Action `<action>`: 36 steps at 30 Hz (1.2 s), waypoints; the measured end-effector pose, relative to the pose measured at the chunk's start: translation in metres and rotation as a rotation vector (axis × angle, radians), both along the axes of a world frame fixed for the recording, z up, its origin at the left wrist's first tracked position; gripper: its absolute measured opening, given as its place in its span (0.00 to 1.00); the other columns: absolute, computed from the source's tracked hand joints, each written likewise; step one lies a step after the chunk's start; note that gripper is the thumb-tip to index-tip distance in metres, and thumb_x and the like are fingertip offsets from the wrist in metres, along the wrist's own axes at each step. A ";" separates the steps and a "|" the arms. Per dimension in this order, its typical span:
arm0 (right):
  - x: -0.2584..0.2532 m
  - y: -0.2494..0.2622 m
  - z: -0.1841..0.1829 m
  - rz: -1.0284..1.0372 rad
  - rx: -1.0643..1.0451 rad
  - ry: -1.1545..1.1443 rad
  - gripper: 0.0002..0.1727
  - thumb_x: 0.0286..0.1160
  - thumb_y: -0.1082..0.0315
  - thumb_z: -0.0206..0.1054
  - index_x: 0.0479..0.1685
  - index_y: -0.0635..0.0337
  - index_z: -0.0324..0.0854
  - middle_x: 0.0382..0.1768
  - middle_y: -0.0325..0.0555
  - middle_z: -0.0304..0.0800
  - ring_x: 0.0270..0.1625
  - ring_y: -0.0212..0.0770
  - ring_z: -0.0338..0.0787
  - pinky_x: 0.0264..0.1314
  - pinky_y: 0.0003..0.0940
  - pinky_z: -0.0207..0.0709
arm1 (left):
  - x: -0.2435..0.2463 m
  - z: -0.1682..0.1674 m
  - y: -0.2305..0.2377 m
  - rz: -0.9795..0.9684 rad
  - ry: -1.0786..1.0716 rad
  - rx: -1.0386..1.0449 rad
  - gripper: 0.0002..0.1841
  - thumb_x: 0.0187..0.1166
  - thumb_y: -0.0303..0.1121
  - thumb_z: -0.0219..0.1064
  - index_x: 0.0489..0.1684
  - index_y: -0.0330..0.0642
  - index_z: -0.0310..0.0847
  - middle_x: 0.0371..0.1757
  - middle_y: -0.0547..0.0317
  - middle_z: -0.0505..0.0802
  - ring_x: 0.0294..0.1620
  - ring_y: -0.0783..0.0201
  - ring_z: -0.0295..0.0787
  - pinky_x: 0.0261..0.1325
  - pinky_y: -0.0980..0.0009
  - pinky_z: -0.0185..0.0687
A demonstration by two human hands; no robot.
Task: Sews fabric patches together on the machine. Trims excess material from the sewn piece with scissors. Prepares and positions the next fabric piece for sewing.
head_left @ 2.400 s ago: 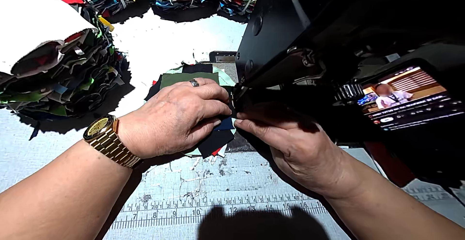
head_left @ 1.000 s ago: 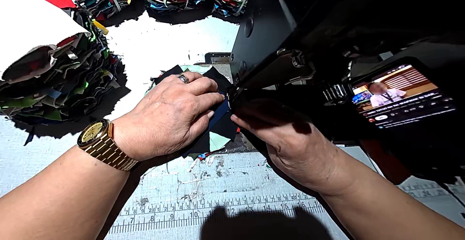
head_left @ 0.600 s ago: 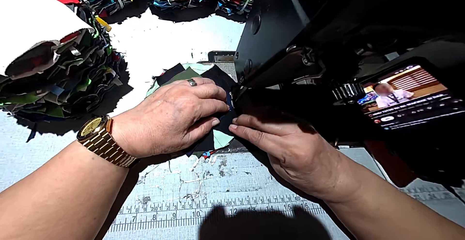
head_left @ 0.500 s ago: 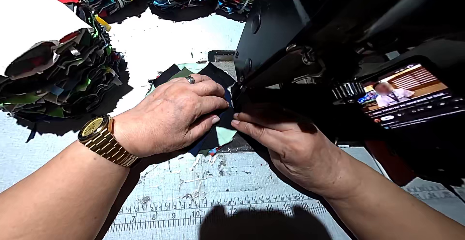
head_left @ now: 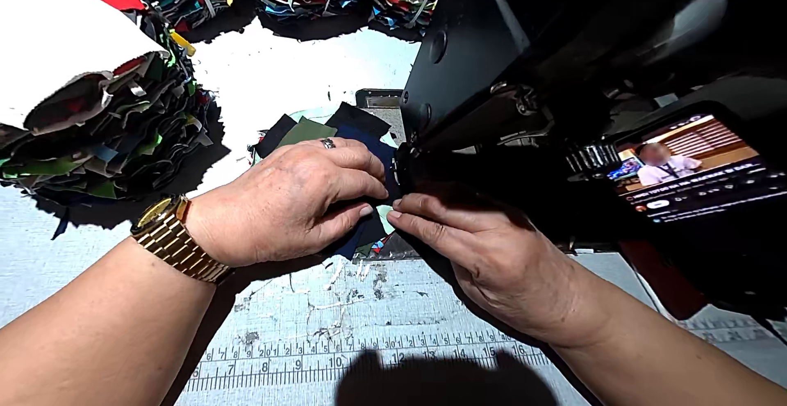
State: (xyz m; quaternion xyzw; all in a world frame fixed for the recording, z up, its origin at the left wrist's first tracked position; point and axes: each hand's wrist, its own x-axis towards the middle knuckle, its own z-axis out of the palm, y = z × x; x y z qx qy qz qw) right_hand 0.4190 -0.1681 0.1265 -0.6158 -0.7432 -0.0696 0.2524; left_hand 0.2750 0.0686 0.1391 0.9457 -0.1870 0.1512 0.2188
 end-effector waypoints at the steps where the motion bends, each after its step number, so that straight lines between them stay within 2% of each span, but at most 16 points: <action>1: 0.000 0.000 0.000 -0.003 0.002 0.002 0.19 0.79 0.80 0.58 0.60 0.64 0.90 0.61 0.55 0.92 0.69 0.49 0.87 0.78 0.38 0.77 | 0.000 0.000 0.001 -0.002 0.009 0.009 0.16 0.84 0.39 0.59 0.56 0.47 0.93 0.65 0.59 0.92 0.77 0.60 0.80 0.81 0.61 0.74; 5: 0.006 0.000 0.001 -0.045 0.008 -0.009 0.18 0.80 0.79 0.58 0.60 0.64 0.90 0.61 0.54 0.92 0.70 0.48 0.87 0.78 0.37 0.77 | 0.001 0.000 -0.002 0.051 -0.002 0.072 0.17 0.84 0.41 0.58 0.59 0.51 0.93 0.65 0.62 0.91 0.74 0.63 0.82 0.77 0.60 0.77; 8: 0.006 -0.001 0.002 -0.056 0.052 -0.001 0.17 0.80 0.79 0.58 0.59 0.65 0.91 0.60 0.55 0.91 0.69 0.49 0.87 0.76 0.38 0.78 | 0.001 0.001 -0.006 0.083 -0.007 0.113 0.18 0.85 0.42 0.57 0.60 0.51 0.92 0.64 0.61 0.92 0.72 0.61 0.83 0.73 0.60 0.77; 16: -0.001 -0.002 -0.001 0.031 0.011 -0.011 0.19 0.78 0.80 0.57 0.59 0.64 0.91 0.61 0.55 0.92 0.69 0.47 0.88 0.77 0.37 0.78 | 0.003 0.000 -0.009 0.095 -0.006 0.114 0.17 0.85 0.41 0.57 0.59 0.50 0.91 0.63 0.61 0.91 0.70 0.59 0.83 0.70 0.57 0.77; 22: 0.004 -0.002 0.001 0.013 0.019 -0.015 0.18 0.78 0.79 0.58 0.58 0.65 0.91 0.59 0.55 0.93 0.68 0.47 0.89 0.78 0.38 0.77 | 0.004 -0.001 -0.012 0.155 -0.034 0.153 0.20 0.87 0.42 0.52 0.60 0.50 0.91 0.62 0.59 0.92 0.70 0.57 0.84 0.74 0.53 0.74; 27: 0.004 -0.002 0.000 0.010 0.022 -0.011 0.18 0.78 0.79 0.58 0.59 0.65 0.91 0.59 0.55 0.93 0.69 0.48 0.89 0.78 0.38 0.76 | 0.000 0.003 -0.010 0.101 -0.096 0.090 0.19 0.85 0.38 0.54 0.61 0.49 0.92 0.66 0.58 0.91 0.76 0.57 0.79 0.84 0.51 0.64; 30: 0.004 -0.003 0.001 0.012 0.017 -0.002 0.18 0.79 0.79 0.58 0.59 0.65 0.91 0.59 0.56 0.93 0.69 0.48 0.88 0.78 0.37 0.76 | -0.002 0.004 -0.006 0.011 -0.052 0.061 0.18 0.84 0.37 0.55 0.56 0.47 0.93 0.64 0.59 0.92 0.77 0.58 0.80 0.83 0.55 0.70; 32: 0.004 -0.002 0.001 0.014 0.017 -0.005 0.18 0.79 0.79 0.58 0.58 0.65 0.91 0.59 0.55 0.93 0.68 0.48 0.89 0.78 0.37 0.77 | -0.002 0.002 -0.003 -0.016 -0.004 0.057 0.18 0.85 0.39 0.56 0.56 0.47 0.93 0.65 0.60 0.91 0.76 0.60 0.81 0.80 0.60 0.74; 36: 0.007 -0.001 0.002 -0.014 0.024 -0.005 0.17 0.80 0.79 0.59 0.57 0.65 0.92 0.58 0.55 0.93 0.68 0.48 0.88 0.77 0.37 0.77 | 0.000 0.001 -0.005 0.023 -0.009 0.086 0.18 0.85 0.39 0.55 0.58 0.48 0.92 0.65 0.60 0.91 0.75 0.60 0.81 0.79 0.59 0.74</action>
